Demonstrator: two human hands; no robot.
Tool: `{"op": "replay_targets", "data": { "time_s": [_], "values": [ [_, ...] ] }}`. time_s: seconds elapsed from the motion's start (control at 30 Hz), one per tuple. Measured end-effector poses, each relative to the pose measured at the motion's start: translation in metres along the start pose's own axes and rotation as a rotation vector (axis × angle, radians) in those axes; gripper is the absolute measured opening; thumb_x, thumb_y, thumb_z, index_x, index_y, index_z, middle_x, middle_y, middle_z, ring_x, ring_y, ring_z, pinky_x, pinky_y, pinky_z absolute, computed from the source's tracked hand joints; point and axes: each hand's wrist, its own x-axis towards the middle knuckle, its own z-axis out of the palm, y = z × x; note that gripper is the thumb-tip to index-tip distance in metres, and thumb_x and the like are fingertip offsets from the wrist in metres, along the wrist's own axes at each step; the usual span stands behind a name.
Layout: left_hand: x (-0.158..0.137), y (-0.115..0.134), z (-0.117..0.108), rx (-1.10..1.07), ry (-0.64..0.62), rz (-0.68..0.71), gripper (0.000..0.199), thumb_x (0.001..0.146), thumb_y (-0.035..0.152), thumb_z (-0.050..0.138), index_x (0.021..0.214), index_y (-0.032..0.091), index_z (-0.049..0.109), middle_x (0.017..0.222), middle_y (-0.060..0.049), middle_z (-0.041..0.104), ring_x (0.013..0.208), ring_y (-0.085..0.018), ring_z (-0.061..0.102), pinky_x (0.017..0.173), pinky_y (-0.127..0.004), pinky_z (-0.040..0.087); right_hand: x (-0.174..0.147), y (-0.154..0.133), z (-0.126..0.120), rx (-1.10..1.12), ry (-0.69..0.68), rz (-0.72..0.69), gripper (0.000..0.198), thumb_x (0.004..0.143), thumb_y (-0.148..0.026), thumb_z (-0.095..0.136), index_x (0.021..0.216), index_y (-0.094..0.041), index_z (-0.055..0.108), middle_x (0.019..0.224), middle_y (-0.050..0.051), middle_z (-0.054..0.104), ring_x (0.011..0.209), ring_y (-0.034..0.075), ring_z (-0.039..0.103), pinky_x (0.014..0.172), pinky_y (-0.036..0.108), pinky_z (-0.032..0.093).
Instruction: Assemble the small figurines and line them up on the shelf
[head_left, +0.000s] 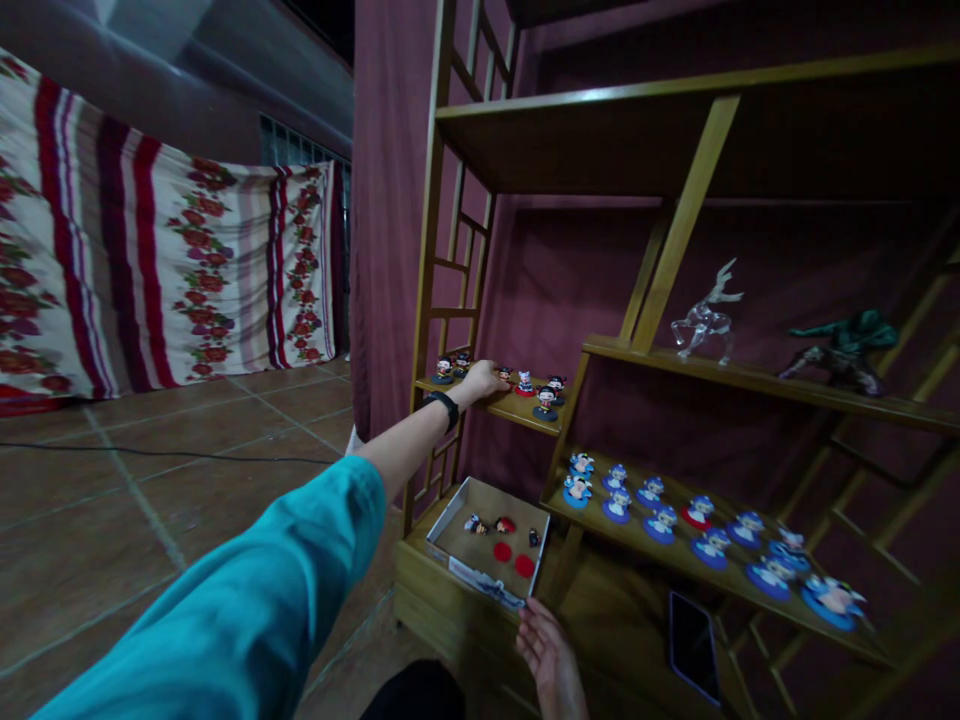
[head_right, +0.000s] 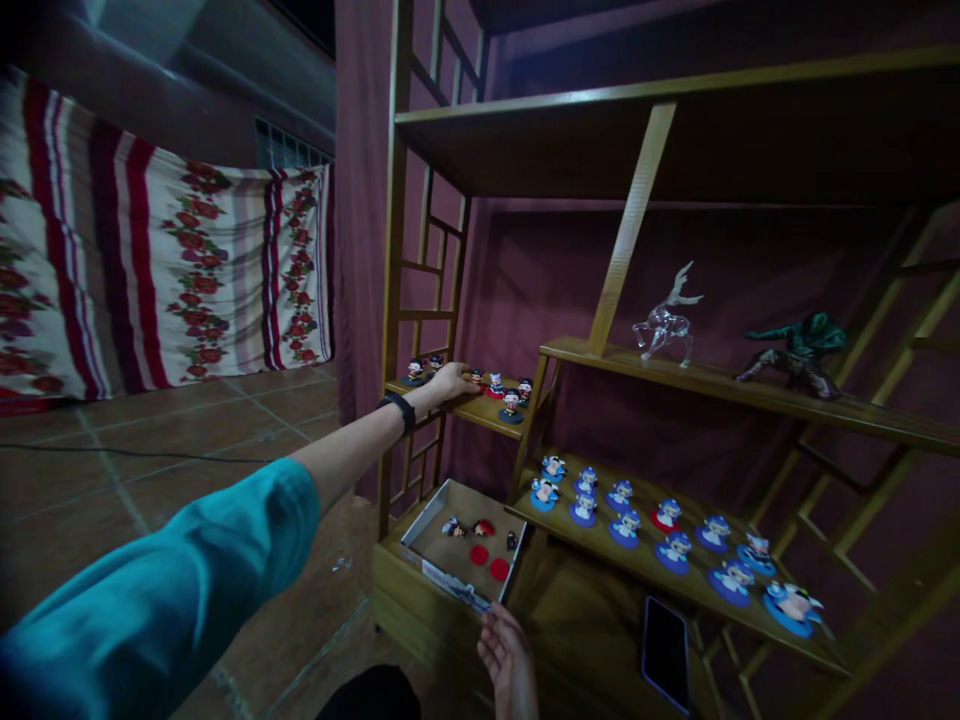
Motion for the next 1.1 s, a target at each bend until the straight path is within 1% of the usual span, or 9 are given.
{"op": "replay_targets", "data": {
  "time_s": [0.1,0.2,0.27,0.37,0.53,0.63,0.83,0.97,1.1],
  "values": [
    [-0.007,0.008,-0.003,0.254,0.193,0.233,0.061,0.055,0.028,0.069,0.112,0.015,0.053,0.118,-0.011,0.049,0.111,-0.027,0.040,0.092,-0.033,0.030,0.005,0.003,-0.003,0.014,0.009,0.021,0.043,0.057,-0.040,0.068,0.094,-0.021,0.063,0.092,0.005,0.068,0.087,0.019,0.060,0.079,0.033,0.046],
    [-0.006,0.020,-0.008,0.484,0.313,0.398,0.060,0.062,0.030,0.064,0.118,0.017,0.048,0.128,-0.012,0.040,0.119,-0.028,0.029,0.098,-0.039,0.022,0.009,0.004,-0.004,0.030,0.023,0.055,0.043,0.055,-0.038,0.070,0.094,-0.021,0.063,0.090,0.005,0.068,0.083,0.018,0.061,0.077,0.032,0.046],
    [0.000,0.026,-0.010,0.581,0.238,0.464,0.057,0.062,0.031,0.062,0.116,0.020,0.050,0.127,-0.009,0.041,0.121,-0.028,0.027,0.100,-0.040,0.019,0.011,0.003,-0.003,0.036,0.032,0.073,0.042,0.054,-0.036,0.071,0.093,-0.020,0.063,0.088,0.004,0.068,0.079,0.017,0.061,0.076,0.031,0.046],
    [0.014,0.032,-0.007,0.695,-0.031,0.517,0.059,0.059,0.035,0.063,0.115,0.024,0.052,0.120,-0.005,0.049,0.121,-0.028,0.027,0.101,-0.042,0.017,0.012,0.000,-0.001,0.047,0.041,0.091,0.041,0.053,-0.035,0.073,0.090,-0.020,0.064,0.085,0.004,0.069,0.076,0.016,0.061,0.074,0.030,0.046],
    [0.033,0.037,0.011,0.844,-0.275,0.437,0.061,0.051,0.032,0.066,0.110,0.022,0.056,0.119,-0.005,0.052,0.123,-0.031,0.022,0.101,-0.051,0.007,0.010,-0.004,0.003,0.049,0.076,0.090,0.043,0.047,-0.036,0.076,0.086,-0.021,0.065,0.081,0.003,0.069,0.074,0.016,0.062,0.070,0.029,0.047],
    [0.038,0.045,0.016,0.854,-0.360,0.406,0.053,0.050,0.028,0.068,0.101,0.024,0.061,0.115,-0.005,0.055,0.121,-0.030,0.026,0.100,-0.053,0.005,0.009,-0.006,0.005,0.051,0.090,0.096,0.043,0.045,-0.036,0.077,0.084,-0.022,0.065,0.080,0.002,0.069,0.073,0.016,0.061,0.070,0.029,0.047],
    [0.046,0.058,0.019,0.788,-0.509,0.277,0.048,0.044,0.017,0.072,0.091,0.025,0.066,0.100,-0.002,0.064,0.100,-0.025,0.051,0.100,-0.048,0.014,0.014,-0.006,0.003,0.051,0.097,0.096,0.044,0.042,-0.038,0.078,0.081,-0.022,0.066,0.080,0.003,0.069,0.072,0.016,0.061,0.069,0.029,0.048],
    [0.049,0.056,0.022,0.755,-0.541,0.229,0.044,0.045,0.015,0.072,0.087,0.025,0.067,0.092,-0.001,0.066,0.090,-0.023,0.056,0.096,-0.043,0.024,0.017,-0.005,-0.001,0.071,0.094,0.101,0.043,0.043,-0.037,0.078,0.082,-0.022,0.066,0.081,0.003,0.070,0.073,0.016,0.061,0.070,0.029,0.048],
    [0.051,0.053,0.025,0.742,-0.527,0.238,0.043,0.044,0.012,0.072,0.085,0.025,0.068,0.090,-0.001,0.067,0.092,-0.023,0.056,0.093,-0.040,0.029,0.016,-0.005,-0.001,0.094,0.067,0.096,0.042,0.047,-0.034,0.077,0.085,-0.021,0.066,0.083,0.004,0.069,0.074,0.016,0.061,0.071,0.030,0.047]
  ]
}}
